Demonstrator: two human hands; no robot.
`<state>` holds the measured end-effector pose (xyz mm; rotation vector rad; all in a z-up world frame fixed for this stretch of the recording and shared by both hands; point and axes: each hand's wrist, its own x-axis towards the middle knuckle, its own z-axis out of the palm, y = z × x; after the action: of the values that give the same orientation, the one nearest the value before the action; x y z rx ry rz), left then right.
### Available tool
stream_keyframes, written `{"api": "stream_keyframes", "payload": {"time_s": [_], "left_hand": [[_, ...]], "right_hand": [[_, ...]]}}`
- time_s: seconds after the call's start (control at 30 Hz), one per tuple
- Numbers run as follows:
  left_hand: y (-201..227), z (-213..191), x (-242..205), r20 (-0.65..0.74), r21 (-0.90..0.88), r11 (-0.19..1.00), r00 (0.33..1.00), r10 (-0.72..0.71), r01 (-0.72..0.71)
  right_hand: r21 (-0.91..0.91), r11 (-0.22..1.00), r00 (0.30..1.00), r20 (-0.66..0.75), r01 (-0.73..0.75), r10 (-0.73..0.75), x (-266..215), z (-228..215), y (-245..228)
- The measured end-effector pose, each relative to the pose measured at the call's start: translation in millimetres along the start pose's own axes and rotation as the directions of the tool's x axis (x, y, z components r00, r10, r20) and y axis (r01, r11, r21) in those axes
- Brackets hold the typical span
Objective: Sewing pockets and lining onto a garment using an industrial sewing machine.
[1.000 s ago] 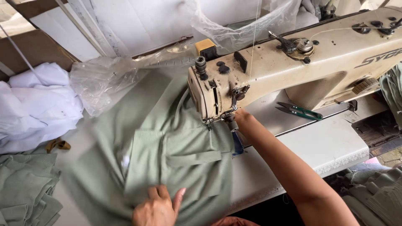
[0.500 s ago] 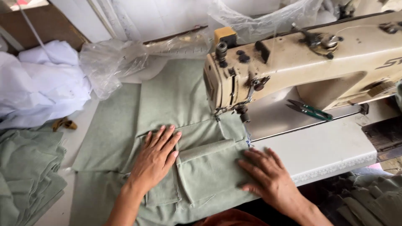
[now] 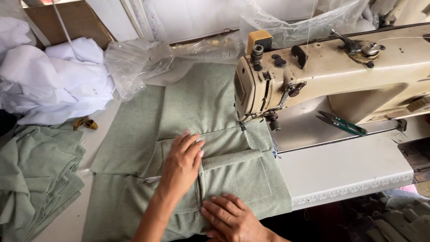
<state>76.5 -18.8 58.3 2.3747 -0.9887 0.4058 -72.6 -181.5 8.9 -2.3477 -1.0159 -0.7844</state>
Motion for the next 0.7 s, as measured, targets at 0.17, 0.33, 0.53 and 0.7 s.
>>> {"api": "stream_keyframes", "payload": {"time_s": [0.17,0.33,0.53,0.7], "left_hand": [[42,32,4,-0.095,-0.281,0.95,0.989,0.115,-0.137],[16,38,0,0.156,-0.041,0.955,0.942,0.298,-0.295],[48,40,21,0.006,-0.003,0.985,0.985,0.174,-0.174],[37,79,20,-0.021,0.075,0.996,0.999,0.047,-0.045]], "right_hand": [[0.14,0.987,0.994,0.061,0.082,-0.091,4,-36,19],[0.203,0.879,0.884,-0.097,-0.432,0.458,-14,-90,64],[0.023,0.974,0.974,-0.027,-0.226,0.227,-1,-109,132],[0.095,0.983,0.988,0.023,-0.156,0.155,-2,-100,153]]}}
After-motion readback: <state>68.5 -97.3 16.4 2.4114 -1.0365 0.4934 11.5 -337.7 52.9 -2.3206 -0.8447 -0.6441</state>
